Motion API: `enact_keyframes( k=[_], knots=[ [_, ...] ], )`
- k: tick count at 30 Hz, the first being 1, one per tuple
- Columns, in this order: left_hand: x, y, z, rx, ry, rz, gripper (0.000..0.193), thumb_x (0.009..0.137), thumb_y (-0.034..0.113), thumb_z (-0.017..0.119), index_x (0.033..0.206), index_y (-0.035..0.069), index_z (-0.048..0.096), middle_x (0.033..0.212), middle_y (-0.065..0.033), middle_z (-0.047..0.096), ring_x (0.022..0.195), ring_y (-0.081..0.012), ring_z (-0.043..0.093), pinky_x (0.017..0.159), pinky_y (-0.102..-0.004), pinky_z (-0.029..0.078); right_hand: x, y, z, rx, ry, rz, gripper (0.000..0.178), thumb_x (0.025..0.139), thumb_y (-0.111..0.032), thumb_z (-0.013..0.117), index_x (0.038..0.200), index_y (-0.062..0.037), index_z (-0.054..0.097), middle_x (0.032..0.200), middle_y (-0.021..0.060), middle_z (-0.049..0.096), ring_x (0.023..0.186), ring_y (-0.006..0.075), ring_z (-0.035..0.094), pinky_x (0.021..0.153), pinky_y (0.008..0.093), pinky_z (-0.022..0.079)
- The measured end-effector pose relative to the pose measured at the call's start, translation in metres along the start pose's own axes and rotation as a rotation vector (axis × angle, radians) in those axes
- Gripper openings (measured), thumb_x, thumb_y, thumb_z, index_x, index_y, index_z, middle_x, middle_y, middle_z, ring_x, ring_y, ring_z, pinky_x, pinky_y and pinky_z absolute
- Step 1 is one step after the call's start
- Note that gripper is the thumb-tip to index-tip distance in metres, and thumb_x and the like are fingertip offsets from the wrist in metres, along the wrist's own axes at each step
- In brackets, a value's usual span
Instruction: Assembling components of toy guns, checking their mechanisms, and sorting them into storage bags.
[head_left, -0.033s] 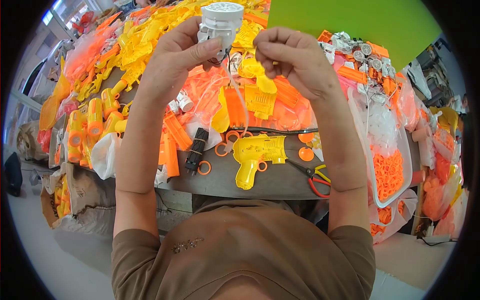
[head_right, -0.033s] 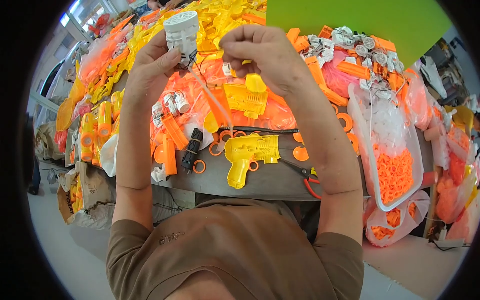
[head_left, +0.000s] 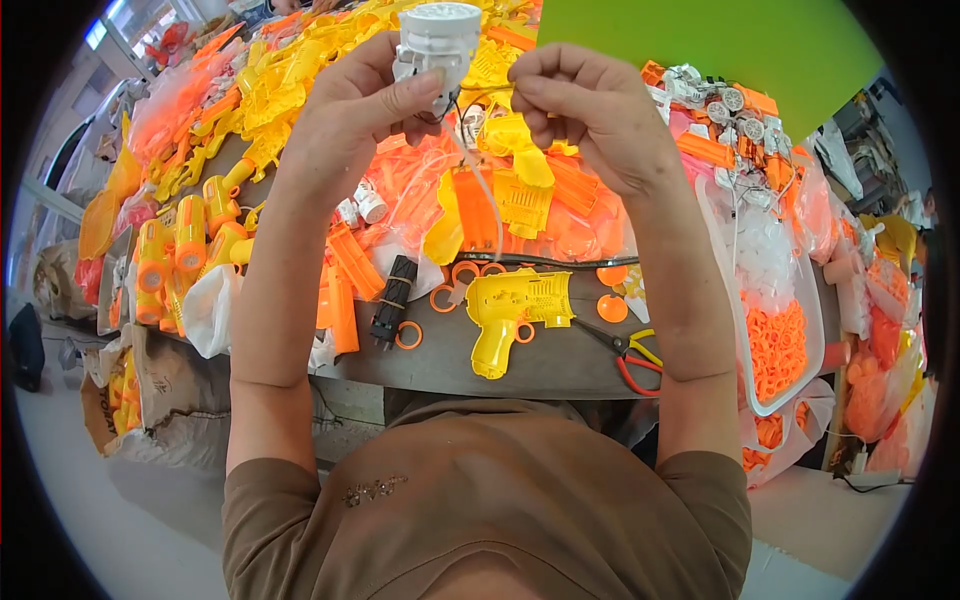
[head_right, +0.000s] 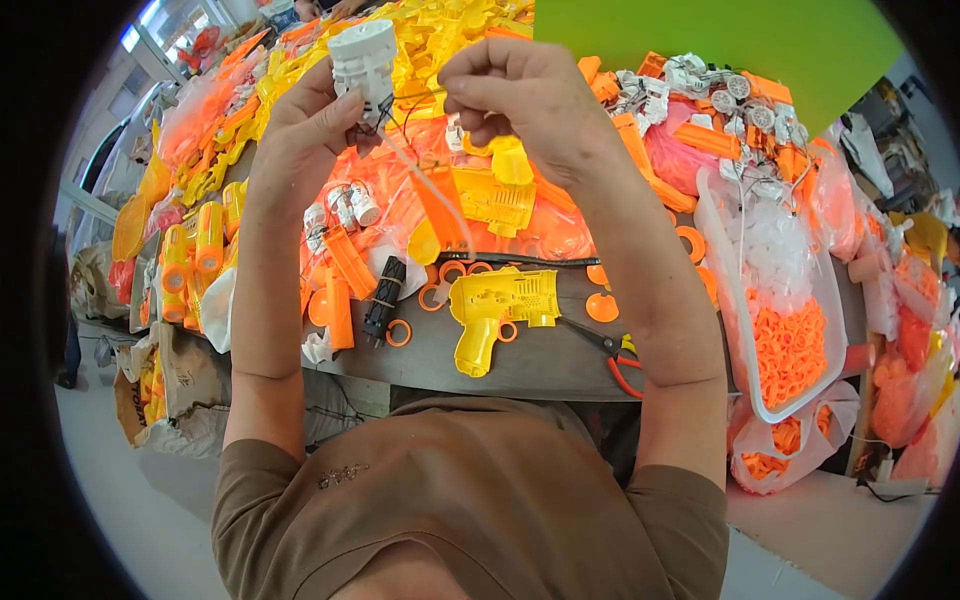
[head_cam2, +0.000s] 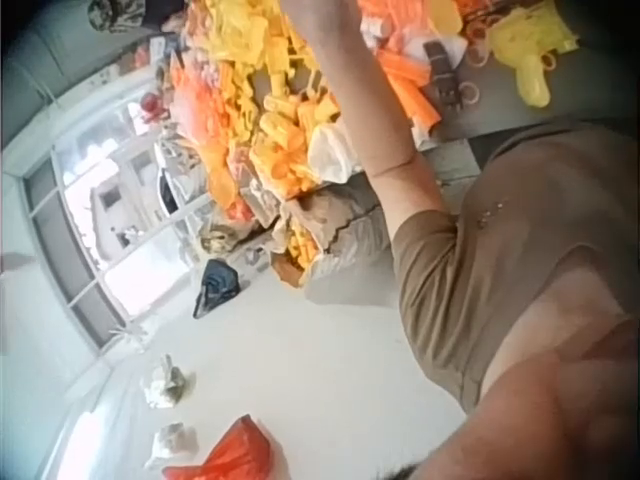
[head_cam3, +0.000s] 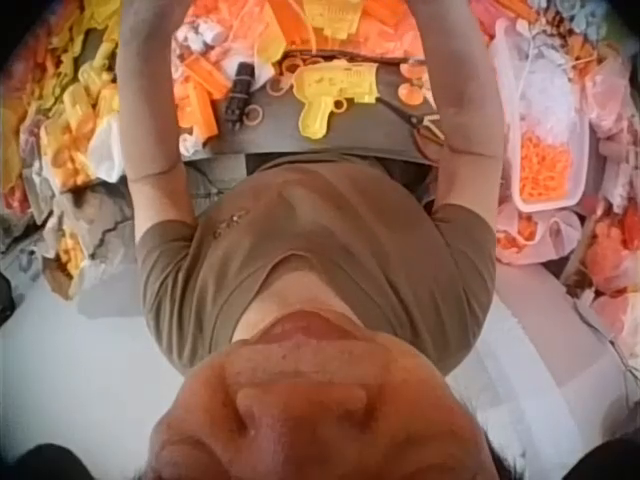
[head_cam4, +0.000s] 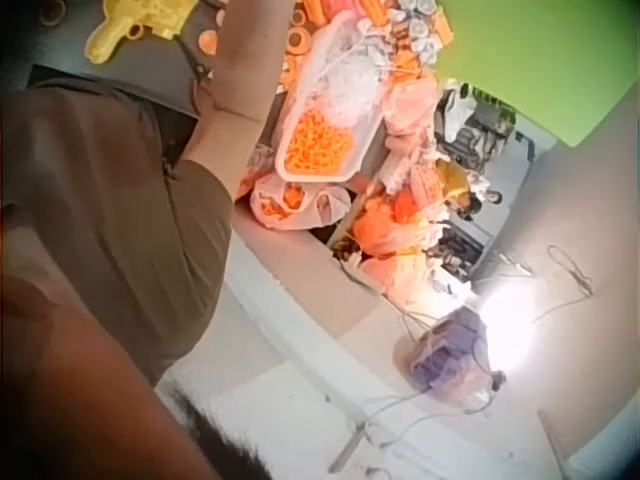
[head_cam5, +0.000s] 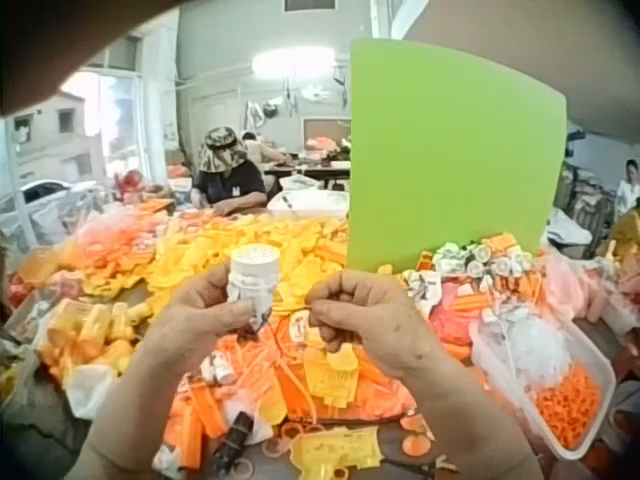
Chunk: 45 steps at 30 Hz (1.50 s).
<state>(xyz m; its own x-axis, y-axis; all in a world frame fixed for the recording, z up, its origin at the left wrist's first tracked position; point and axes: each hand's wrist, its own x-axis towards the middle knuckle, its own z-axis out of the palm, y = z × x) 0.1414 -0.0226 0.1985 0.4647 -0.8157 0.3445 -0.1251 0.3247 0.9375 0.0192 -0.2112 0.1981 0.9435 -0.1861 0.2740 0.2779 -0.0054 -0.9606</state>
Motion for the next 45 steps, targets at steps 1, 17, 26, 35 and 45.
enact_keyframes(
  k=[1, 17, 26, 35, 45],
  knots=[
    [0.001, 0.000, 0.001, 0.001, 0.002, 0.002, 0.031, 0.085, 0.015, 0.061, 0.112, 0.001, 0.054, 0.098, -0.0060, 0.062, 0.082, -0.0125, 0.060, 0.070, -0.0261, 0.049, 0.003, -0.004, 0.003, -0.001, -0.003, -0.001, 0.019, 0.087, -0.013, 0.055, 0.096, 0.0025, 0.059, 0.075, 0.0044, 0.060, 0.061, 0.0104, 0.056, 0.053, 0.0195, 0.045],
    [0.022, -0.016, -0.018, -0.318, 0.211, -0.073, 0.025, 0.082, 0.015, 0.065, 0.103, 0.007, 0.053, 0.085, -0.0015, 0.058, 0.058, -0.0079, 0.048, 0.047, -0.0190, 0.035, 0.031, 0.004, 0.016, 0.135, 0.069, -0.001, 0.022, 0.088, -0.008, 0.050, 0.106, 0.0041, 0.055, 0.092, 0.0157, 0.063, 0.078, 0.0189, 0.064, 0.067, 0.0293, 0.055],
    [0.013, -0.013, -0.013, -0.310, 0.276, -0.063, 0.028, 0.082, 0.015, 0.066, 0.106, 0.008, 0.054, 0.086, -0.0011, 0.058, 0.060, -0.0086, 0.050, 0.047, -0.0195, 0.035, 0.027, 0.012, 0.015, 0.153, 0.038, 0.034, 0.023, 0.089, -0.010, 0.050, 0.107, 0.0031, 0.054, 0.092, 0.0159, 0.064, 0.077, 0.0183, 0.064, 0.067, 0.0300, 0.055],
    [0.015, -0.013, -0.007, -0.264, 0.294, -0.088, 0.031, 0.082, 0.014, 0.065, 0.108, 0.009, 0.050, 0.086, -0.0006, 0.058, 0.058, -0.0084, 0.050, 0.045, -0.0192, 0.034, 0.034, 0.019, 0.012, 0.088, 0.023, 0.175, 0.024, 0.086, -0.014, 0.057, 0.103, 0.0032, 0.057, 0.077, 0.0105, 0.064, 0.062, 0.0147, 0.063, 0.055, 0.0273, 0.054],
    [0.062, -0.015, -0.044, -0.113, 0.348, 0.058, 0.021, 0.088, 0.015, 0.057, 0.107, 0.008, 0.049, 0.091, -0.0057, 0.061, 0.061, -0.0075, 0.050, 0.046, -0.0182, 0.034, 0.104, 0.023, 0.034, -1.310, 0.537, -1.064, 0.011, 0.074, -0.012, 0.056, 0.084, -0.0076, 0.054, 0.071, 0.0097, 0.060, 0.065, 0.0253, 0.063, 0.045, 0.0376, 0.047]
  ],
)
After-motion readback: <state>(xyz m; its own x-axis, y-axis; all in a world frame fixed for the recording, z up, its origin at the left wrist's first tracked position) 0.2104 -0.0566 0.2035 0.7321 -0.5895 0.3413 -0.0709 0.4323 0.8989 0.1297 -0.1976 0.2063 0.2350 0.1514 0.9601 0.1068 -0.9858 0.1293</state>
